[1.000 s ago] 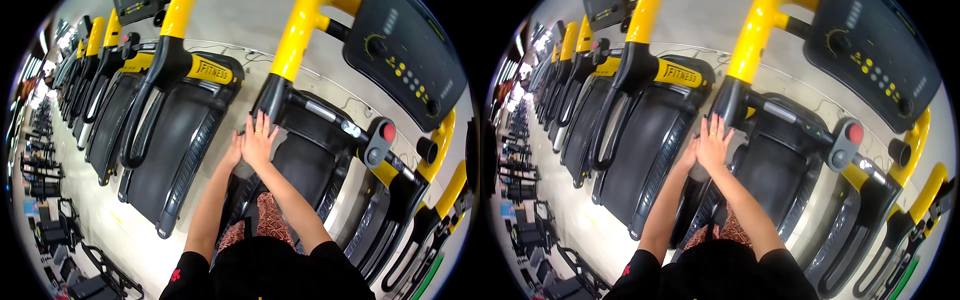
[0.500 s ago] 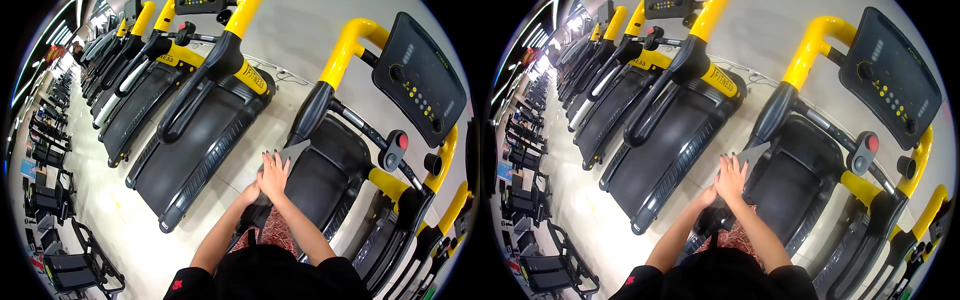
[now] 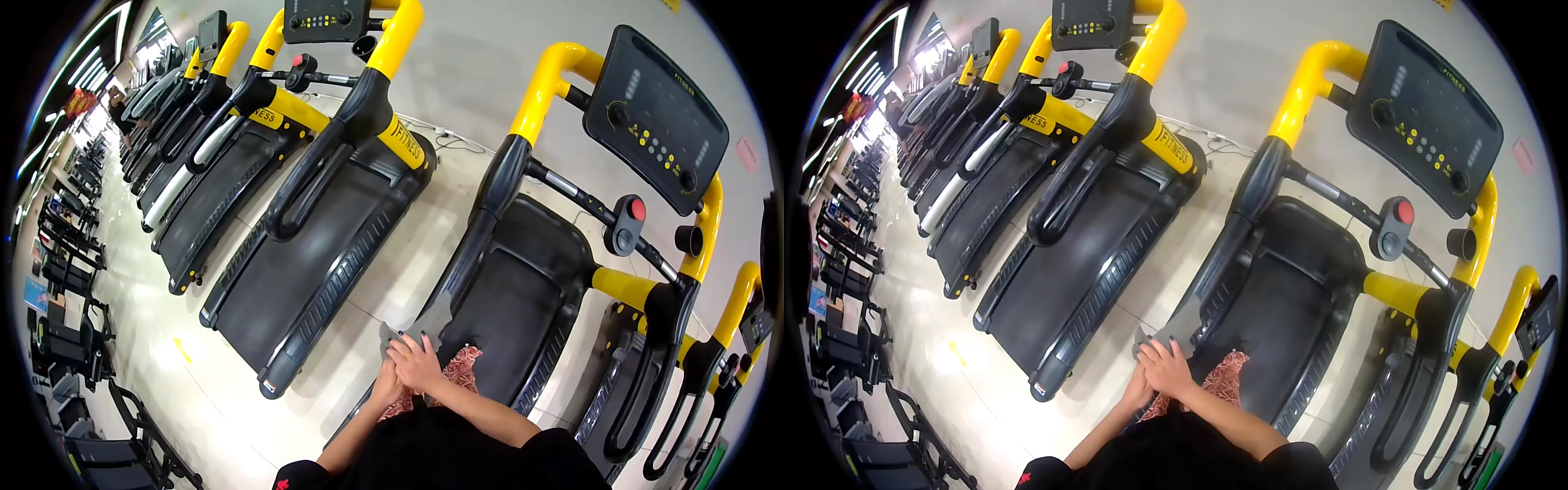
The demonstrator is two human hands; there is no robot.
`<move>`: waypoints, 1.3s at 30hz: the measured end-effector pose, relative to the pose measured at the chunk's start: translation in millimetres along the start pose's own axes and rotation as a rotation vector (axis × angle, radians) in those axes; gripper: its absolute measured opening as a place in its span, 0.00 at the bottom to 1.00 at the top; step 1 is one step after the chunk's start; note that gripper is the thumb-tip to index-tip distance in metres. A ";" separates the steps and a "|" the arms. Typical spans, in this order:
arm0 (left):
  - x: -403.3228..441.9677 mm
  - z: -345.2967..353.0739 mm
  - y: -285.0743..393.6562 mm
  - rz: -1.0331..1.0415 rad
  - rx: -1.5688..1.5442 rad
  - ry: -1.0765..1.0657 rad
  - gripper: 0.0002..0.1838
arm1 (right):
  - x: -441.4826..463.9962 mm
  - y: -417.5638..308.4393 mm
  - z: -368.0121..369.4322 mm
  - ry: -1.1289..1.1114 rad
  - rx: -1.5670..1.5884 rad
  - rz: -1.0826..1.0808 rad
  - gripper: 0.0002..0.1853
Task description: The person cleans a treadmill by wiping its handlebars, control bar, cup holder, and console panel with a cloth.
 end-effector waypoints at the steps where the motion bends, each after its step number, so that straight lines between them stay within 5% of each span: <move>1: 7.2 1.1 -2.4 -0.063 -0.047 0.029 0.21 | 4.3 7.1 -5.4 -0.005 0.001 0.008 0.17; 13: 173.0 25.7 77.4 -0.221 0.383 -0.100 0.20 | 90.6 169.3 -58.6 -0.058 0.098 -0.054 0.18; 24: 330.4 70.5 99.2 -0.128 0.345 -0.014 0.17 | 161.6 299.5 -100.2 -0.031 -0.052 -0.045 0.11; 31: 319.4 72.9 75.7 -0.170 0.263 -0.085 0.23 | 153.2 289.1 -92.9 0.003 -0.128 0.129 0.09; 39: 190.9 26.9 57.7 -0.323 0.275 -0.109 0.27 | 96.7 192.3 -60.2 0.027 -0.038 0.301 0.09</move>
Point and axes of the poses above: each hand's wrist, its own x-axis towards the middle knuckle, its own z-axis out of the palm, y = z × x, the point moved 9 cm from there along x, towards the middle knuckle, and after that the axes turned 4 degrees about -y, right-handed, at the moved point
